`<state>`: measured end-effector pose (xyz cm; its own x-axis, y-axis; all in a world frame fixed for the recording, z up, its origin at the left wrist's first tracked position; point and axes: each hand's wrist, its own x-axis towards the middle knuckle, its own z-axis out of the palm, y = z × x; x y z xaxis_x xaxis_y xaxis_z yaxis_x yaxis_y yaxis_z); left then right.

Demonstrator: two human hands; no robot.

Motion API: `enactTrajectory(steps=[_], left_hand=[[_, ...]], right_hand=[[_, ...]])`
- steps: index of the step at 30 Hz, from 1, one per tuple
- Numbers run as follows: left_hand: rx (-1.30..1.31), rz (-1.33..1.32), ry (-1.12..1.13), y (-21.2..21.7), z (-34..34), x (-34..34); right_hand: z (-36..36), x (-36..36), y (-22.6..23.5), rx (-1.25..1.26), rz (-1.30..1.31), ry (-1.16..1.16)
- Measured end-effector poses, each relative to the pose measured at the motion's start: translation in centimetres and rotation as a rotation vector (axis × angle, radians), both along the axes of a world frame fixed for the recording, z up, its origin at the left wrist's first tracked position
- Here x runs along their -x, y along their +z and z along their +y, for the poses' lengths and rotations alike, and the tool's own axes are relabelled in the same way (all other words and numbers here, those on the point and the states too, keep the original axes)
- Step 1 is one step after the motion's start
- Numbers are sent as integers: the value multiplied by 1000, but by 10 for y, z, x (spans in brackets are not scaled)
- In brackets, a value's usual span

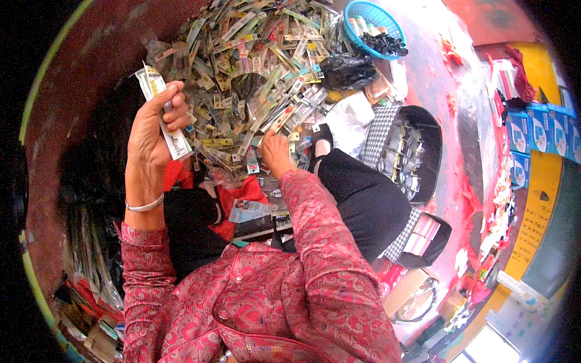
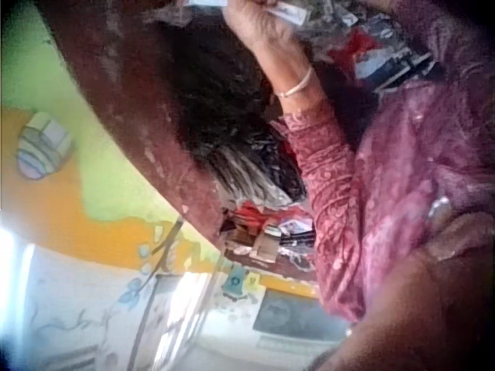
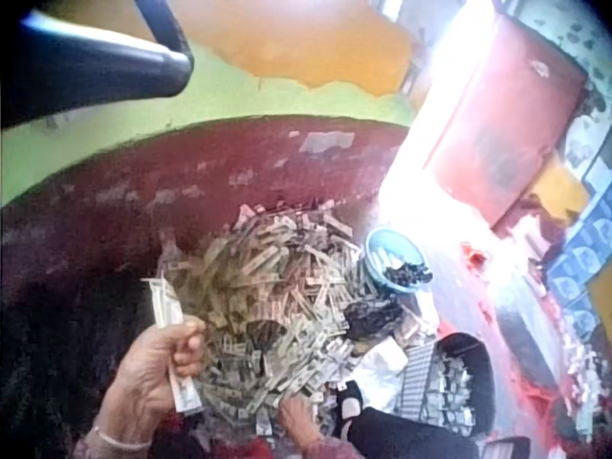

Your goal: The person sits on the floor and sorts through a large pile of small packaged items, picking them up one by one, inspecting them, and placing them into a nearby container. The person handles the items by hand without using any tools.

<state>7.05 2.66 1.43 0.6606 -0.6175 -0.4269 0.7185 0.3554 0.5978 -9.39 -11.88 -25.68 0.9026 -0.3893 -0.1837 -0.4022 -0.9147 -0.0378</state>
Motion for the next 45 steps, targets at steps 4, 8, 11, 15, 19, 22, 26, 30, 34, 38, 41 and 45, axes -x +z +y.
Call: enactTrajectory(steps=[4, 8, 11, 15, 19, 22, 26, 30, 34, 38, 41, 45], left_hand=[[4, 25, 7, 0, -1, 0], [-12, -23, -19, -3, 0, -1], [-46, -166, -102, -1, -10, 5], [-219, -413, -266, 6, -12, 15], [-235, -598, -441, -15, -25, 28], [-99, -344, -690, -12, -30, 41], [-67, -155, -654, -2, -36, 53], [-121, -256, -642, -2, -37, 50], [-191, -238, -613, -2, -41, 51], [-191, -216, -525, -10, -43, 50], [-150, -263, -537, -10, -48, 53], [-122, -257, -659, -2, -40, 55]], right_hand=[[-18, -5, -2, 10, -22, 136], [-41, -22, 80, -94, 285, 189], [-84, -44, 151, -274, 283, -8], [-118, -43, 261, -997, -41, -53], [-99, -12, 311, -1457, -45, 7], [-84, -15, 301, -1503, -39, 74], [-83, -31, 288, -1427, -177, 52], [-77, -34, 289, -1433, -278, -111], [-107, -38, 289, -1140, -598, -250], [-98, -39, 306, -850, -1048, -442], [-37, -38, 302, -746, -1085, -111], [-34, -48, 279, -110, -927, 235]])
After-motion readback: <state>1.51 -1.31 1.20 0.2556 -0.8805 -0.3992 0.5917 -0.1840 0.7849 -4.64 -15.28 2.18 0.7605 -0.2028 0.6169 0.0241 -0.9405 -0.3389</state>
